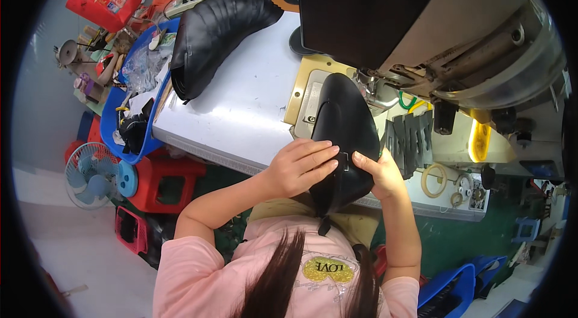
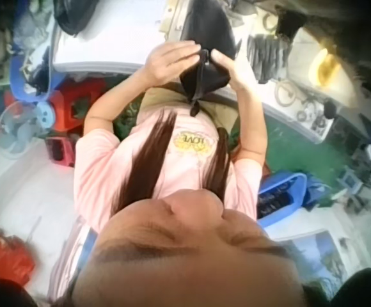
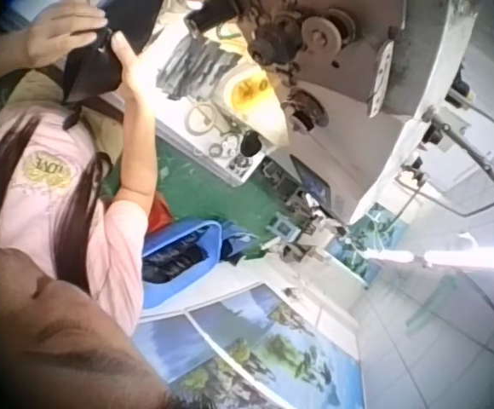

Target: The person aligns a black leather piece with a zipper and sews it using an industrial sewing machine. They repeatedly guide the material through the machine, cut the thread, and inspect the seam before proceeding to the next section.

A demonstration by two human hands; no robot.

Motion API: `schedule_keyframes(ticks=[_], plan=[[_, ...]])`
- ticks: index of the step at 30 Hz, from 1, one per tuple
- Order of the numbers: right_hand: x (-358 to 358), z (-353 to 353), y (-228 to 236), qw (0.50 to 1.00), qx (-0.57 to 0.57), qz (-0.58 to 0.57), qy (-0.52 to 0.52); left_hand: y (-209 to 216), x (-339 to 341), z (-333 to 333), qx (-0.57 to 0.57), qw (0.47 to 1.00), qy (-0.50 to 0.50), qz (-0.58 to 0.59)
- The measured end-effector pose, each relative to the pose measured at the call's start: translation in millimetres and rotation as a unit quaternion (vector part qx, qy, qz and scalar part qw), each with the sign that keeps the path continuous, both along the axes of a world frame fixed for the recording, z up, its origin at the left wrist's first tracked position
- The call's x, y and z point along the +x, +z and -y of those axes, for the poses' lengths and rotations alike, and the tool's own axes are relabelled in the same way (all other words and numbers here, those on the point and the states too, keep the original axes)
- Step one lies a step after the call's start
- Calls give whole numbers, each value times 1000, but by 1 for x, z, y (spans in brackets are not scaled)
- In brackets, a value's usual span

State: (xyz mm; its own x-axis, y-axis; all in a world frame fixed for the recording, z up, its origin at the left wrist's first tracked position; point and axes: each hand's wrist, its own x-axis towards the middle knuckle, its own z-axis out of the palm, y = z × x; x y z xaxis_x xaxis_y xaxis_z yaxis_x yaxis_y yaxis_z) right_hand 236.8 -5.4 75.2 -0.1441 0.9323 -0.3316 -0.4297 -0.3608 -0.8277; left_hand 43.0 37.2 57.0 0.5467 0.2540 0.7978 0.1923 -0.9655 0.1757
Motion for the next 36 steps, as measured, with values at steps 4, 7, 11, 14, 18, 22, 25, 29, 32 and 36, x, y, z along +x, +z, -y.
schedule_keyframes(ticks=[4,7,11,14,18,22,25,29,32,36], plan=[[-2,0,1,1000,7,-4,-3,0,3,3,7,1000,10,-4],[-1,0,2,1000,12,0,-1,0,4,4,2,1000,15,-6],[-1,0,1,1000,-3,-21,-5,5,3,5,7,1000,15,-17],[-1,1,-1,999,33,4,9,4,4,6,19,999,25,-33],[-4,-1,5,998,33,46,15,-10,0,7,16,999,14,-42],[1,2,3,1000,18,8,16,-13,-2,1,-273,951,-8,142],[6,4,0,999,-2,-23,34,-40,-6,-9,-613,719,-34,326],[13,8,-7,997,18,-69,11,-51,-33,-18,-822,347,-345,292],[14,7,-12,997,9,-69,26,-46,-45,-11,-791,391,-410,232],[15,11,-11,997,28,-73,29,-32,-55,-10,-819,424,-316,224]])
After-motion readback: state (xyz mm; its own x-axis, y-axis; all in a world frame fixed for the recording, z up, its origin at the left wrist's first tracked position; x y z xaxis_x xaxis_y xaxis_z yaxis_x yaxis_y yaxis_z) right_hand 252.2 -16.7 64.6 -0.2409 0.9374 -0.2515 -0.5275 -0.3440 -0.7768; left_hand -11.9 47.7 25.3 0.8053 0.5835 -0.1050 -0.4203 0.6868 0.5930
